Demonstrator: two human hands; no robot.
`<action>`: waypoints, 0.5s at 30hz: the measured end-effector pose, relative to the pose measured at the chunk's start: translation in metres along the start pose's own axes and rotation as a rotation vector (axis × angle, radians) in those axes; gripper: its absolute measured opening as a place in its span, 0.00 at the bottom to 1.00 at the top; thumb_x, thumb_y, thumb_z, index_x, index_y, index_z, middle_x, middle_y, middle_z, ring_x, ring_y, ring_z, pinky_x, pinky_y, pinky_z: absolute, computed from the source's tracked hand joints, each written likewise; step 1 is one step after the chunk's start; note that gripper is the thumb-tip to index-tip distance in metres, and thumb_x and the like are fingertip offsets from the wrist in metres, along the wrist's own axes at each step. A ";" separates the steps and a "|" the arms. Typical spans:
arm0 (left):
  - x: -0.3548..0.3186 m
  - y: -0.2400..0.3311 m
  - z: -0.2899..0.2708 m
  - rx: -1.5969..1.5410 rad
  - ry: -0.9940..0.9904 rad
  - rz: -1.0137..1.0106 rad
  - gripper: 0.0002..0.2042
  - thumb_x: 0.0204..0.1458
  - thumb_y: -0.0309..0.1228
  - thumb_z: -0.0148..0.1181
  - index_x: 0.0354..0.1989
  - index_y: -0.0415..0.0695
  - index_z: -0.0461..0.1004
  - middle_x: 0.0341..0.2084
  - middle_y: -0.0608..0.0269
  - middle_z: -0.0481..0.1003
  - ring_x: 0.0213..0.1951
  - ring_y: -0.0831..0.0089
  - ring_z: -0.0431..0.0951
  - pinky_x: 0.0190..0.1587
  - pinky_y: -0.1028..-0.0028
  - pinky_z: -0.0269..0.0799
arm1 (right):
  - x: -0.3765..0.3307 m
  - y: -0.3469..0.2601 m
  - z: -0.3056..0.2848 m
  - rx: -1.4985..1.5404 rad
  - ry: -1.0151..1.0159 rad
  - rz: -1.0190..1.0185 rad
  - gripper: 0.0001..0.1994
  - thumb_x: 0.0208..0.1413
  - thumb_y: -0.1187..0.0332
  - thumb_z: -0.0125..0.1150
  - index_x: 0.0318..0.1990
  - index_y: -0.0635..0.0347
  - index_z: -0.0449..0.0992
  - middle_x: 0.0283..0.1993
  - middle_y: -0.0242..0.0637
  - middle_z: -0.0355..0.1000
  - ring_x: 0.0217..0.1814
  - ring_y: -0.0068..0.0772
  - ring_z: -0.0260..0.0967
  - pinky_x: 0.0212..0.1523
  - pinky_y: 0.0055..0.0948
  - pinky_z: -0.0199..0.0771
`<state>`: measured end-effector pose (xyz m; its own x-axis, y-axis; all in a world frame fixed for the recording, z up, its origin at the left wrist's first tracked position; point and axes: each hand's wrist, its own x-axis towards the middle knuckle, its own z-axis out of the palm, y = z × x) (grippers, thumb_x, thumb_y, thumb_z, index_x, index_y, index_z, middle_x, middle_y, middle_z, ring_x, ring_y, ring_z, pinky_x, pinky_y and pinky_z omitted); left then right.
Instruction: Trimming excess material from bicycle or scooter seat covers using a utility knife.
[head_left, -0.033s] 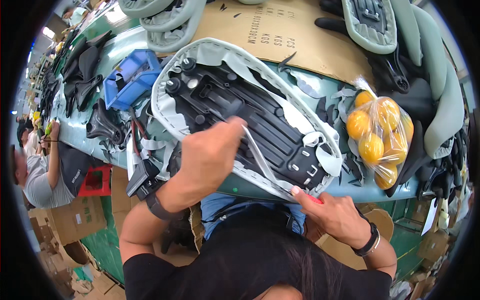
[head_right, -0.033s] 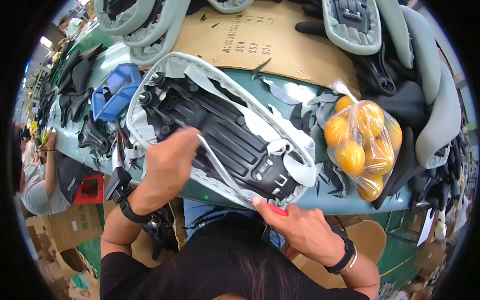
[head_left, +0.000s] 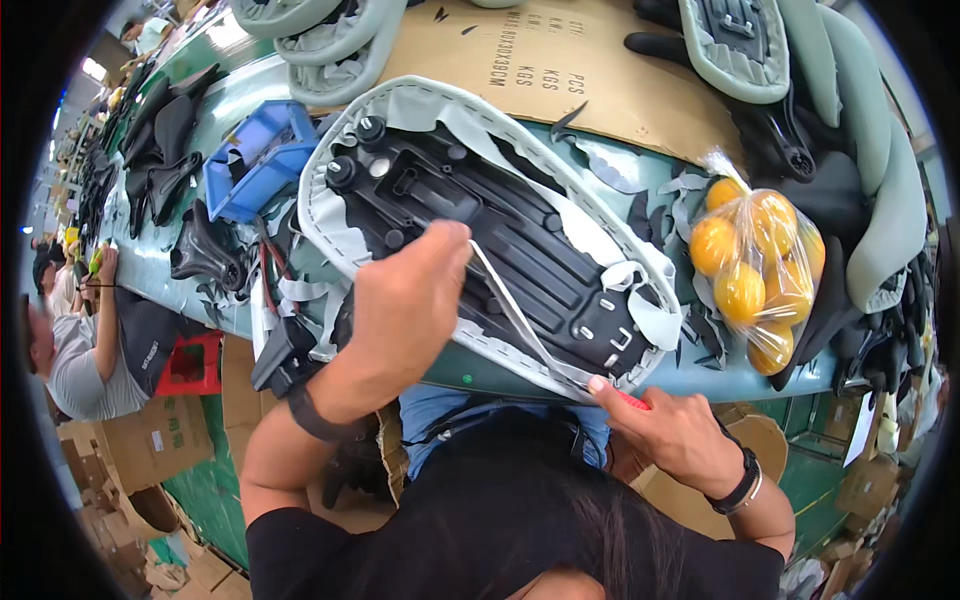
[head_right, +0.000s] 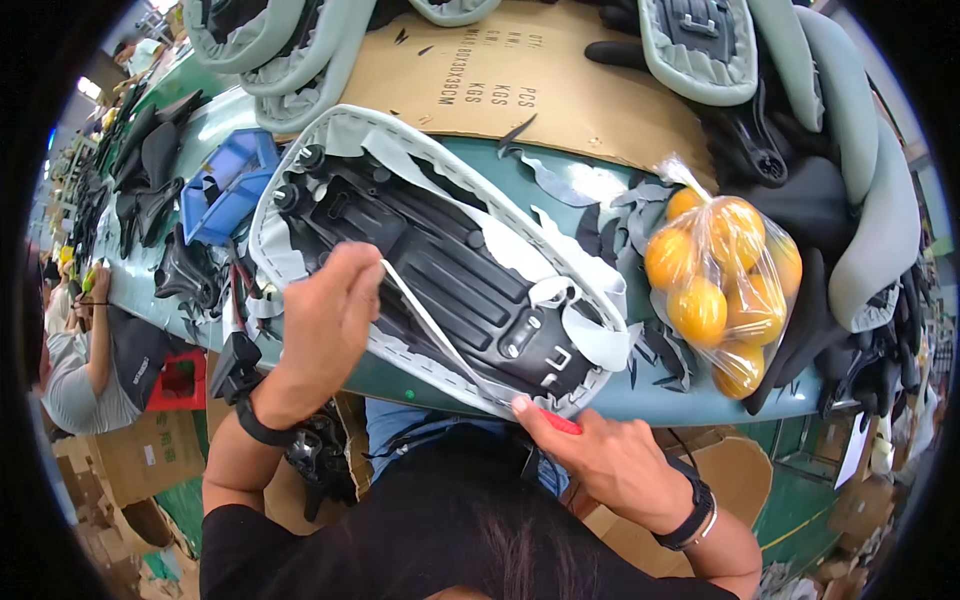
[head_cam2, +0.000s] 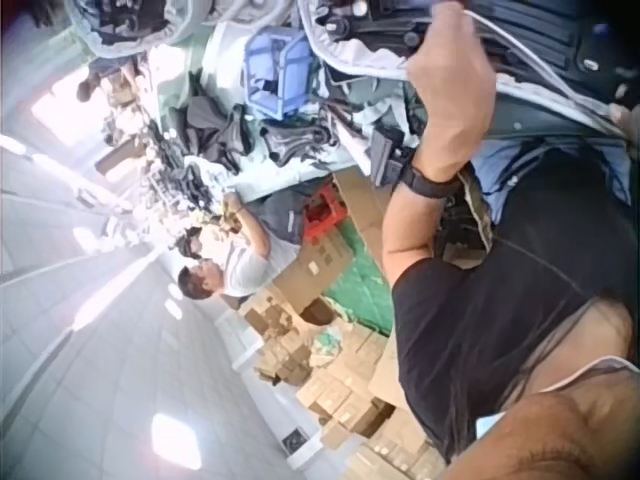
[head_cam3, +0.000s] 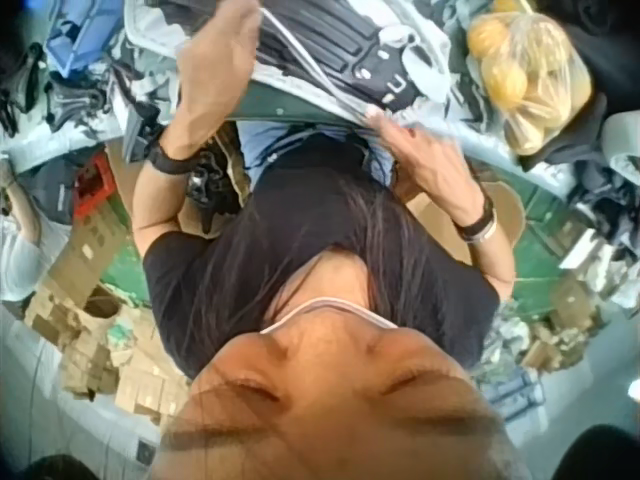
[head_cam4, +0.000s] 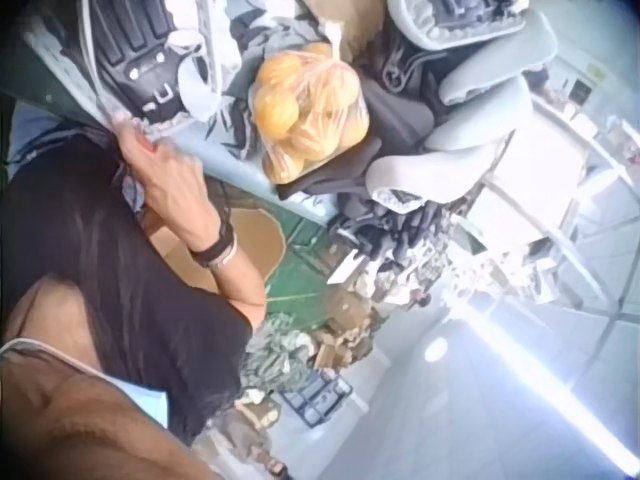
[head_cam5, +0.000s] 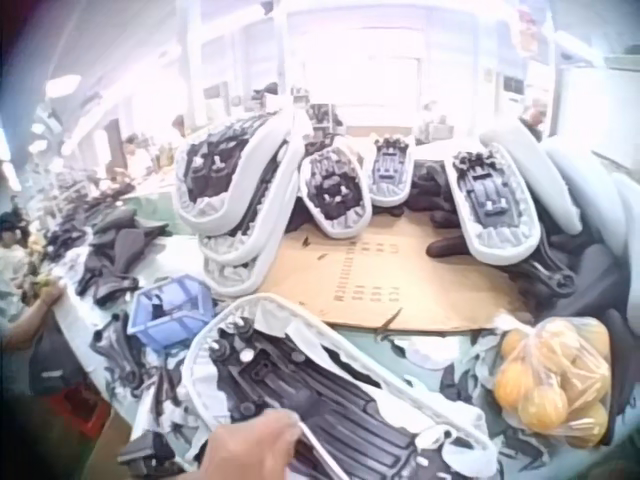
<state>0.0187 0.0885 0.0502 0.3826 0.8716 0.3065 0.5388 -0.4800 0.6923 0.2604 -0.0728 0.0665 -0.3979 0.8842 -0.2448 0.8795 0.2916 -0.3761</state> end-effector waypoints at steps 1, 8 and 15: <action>0.003 0.003 0.000 0.110 -0.079 0.131 0.04 0.49 0.22 0.57 0.34 0.40 0.72 0.23 0.58 0.73 0.26 0.60 0.77 0.27 0.67 0.69 | -0.009 0.001 0.002 -0.043 -0.014 0.021 0.32 0.53 0.71 0.52 0.67 0.37 0.56 0.21 0.42 0.62 0.15 0.40 0.65 0.12 0.35 0.62; 0.043 0.054 0.033 0.356 -0.362 1.016 0.13 0.47 0.29 0.63 0.40 0.43 0.70 0.38 0.59 0.75 0.46 0.60 0.75 0.54 0.66 0.64 | -0.014 0.005 0.006 -0.055 0.031 0.068 0.34 0.50 0.74 0.52 0.67 0.33 0.56 0.23 0.42 0.63 0.15 0.42 0.65 0.15 0.36 0.67; 0.055 0.035 0.056 -0.548 -0.529 -0.006 0.27 0.48 0.26 0.64 0.54 0.38 0.56 0.44 0.50 0.73 0.48 0.65 0.75 0.51 0.70 0.69 | -0.026 0.026 0.024 0.037 0.087 -0.001 0.37 0.49 0.76 0.52 0.66 0.28 0.54 0.22 0.40 0.61 0.17 0.39 0.65 0.15 0.36 0.64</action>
<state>0.1006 0.1141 0.0548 0.7639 0.6438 0.0440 0.1445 -0.2372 0.9607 0.2871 -0.0972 0.0413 -0.3734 0.9126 -0.1667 0.8682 0.2805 -0.4094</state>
